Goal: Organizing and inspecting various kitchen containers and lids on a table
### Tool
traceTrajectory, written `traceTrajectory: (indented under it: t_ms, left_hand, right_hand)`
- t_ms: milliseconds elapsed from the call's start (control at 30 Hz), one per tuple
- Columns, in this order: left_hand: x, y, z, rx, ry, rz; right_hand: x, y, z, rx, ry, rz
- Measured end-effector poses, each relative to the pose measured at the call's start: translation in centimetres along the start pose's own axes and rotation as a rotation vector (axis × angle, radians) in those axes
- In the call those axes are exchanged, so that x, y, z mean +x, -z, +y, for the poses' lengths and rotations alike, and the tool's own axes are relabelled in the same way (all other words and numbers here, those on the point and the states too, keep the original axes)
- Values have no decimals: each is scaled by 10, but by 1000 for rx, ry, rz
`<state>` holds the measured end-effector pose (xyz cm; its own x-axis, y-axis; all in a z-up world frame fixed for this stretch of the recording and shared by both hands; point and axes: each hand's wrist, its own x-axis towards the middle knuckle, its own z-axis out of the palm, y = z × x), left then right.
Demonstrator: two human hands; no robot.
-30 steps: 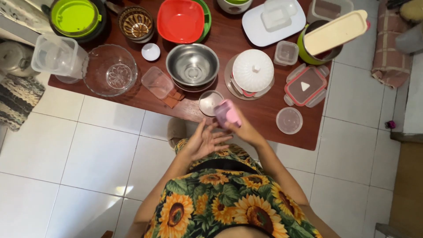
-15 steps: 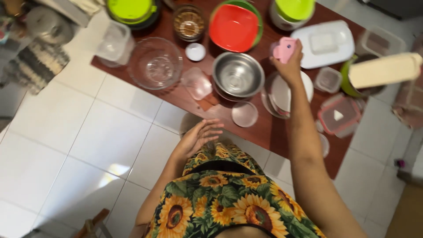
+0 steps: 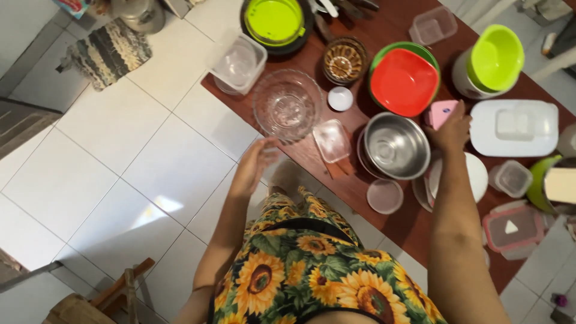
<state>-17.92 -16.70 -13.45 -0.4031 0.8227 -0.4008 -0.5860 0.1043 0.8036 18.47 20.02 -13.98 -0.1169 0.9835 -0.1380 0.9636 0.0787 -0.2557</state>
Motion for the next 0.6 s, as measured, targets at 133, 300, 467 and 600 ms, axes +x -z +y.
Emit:
traceTrajectory:
  t_ms: [133,300,467,600]
  left_hand:
    - [43,31,36,348,-212,239]
    - [104,60,97,809,-701,358]
    - [170,69,144,1326,-893,357]
    - [225,83,141,1632,-734,375]
  right_hand:
    - [-6,10,-10,-14,-63,-96]
    - [-22,31,-11,14,-162,-158]
    - [-57,52,-3,17,-211,-57]
    - [-98,56,22,84,-86,136]
